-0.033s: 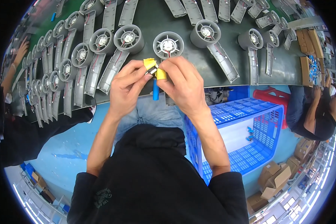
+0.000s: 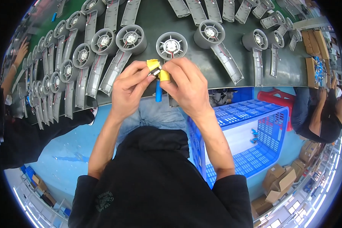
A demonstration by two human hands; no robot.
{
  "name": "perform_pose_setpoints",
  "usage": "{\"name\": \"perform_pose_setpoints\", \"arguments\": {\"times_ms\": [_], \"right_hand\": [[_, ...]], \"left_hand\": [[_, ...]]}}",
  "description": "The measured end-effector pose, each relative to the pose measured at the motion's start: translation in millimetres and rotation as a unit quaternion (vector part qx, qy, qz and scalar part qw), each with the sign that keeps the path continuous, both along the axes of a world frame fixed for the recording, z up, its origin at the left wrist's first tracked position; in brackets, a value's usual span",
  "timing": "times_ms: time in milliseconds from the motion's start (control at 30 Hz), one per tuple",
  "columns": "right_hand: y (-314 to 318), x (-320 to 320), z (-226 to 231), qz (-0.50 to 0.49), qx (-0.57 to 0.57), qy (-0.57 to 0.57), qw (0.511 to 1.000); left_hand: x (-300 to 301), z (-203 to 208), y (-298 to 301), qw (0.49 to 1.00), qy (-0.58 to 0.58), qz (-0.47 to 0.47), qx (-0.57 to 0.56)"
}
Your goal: The person assembles small plastic components by hand, taking yellow components, blue components, and motor parts from a plastic bin and inserting them into a plastic housing.
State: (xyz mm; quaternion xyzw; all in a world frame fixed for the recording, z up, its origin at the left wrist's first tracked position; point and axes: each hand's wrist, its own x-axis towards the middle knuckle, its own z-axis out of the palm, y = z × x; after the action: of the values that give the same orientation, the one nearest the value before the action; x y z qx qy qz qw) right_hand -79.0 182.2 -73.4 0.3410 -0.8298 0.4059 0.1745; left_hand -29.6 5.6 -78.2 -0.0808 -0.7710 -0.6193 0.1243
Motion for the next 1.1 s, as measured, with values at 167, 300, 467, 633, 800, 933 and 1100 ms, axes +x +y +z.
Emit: {"name": "perform_pose_setpoints", "arguments": {"times_ms": [167,300,467,633,800,933,1100], "right_hand": [[-1.0,-1.5,-1.9,0.004,-0.007,0.008,1.000],[-1.9,0.5,1.2,0.003,-0.025,-0.018,1.000],[1.1,-1.5,3.9,0.010,-0.019,-0.022,1.000],[2.2,-5.3,7.8,0.033,0.006,-0.026,0.999],[2.8,-4.7,15.8,0.043,0.029,-0.054,0.997],[2.1,-7.1,14.7,0.036,0.017,-0.046,0.998],[6.6,-1.1,22.2,0.009,0.027,0.026,0.999]], "left_hand": [[-0.3,-1.4,-1.0,1.000,-0.010,-0.004,0.021],[-1.0,-6.5,-2.5,0.998,-0.018,-0.023,0.060],[-0.1,-7.1,-3.2,0.998,-0.002,-0.035,0.050],[0.2,-10.8,-5.6,0.998,0.006,-0.042,0.040],[2.4,-7.6,-5.8,0.998,0.007,-0.043,0.044],[-3.3,-11.5,-1.8,0.997,0.019,-0.044,0.061],[-3.0,-17.5,4.0,0.994,-0.014,0.019,0.109]]}}
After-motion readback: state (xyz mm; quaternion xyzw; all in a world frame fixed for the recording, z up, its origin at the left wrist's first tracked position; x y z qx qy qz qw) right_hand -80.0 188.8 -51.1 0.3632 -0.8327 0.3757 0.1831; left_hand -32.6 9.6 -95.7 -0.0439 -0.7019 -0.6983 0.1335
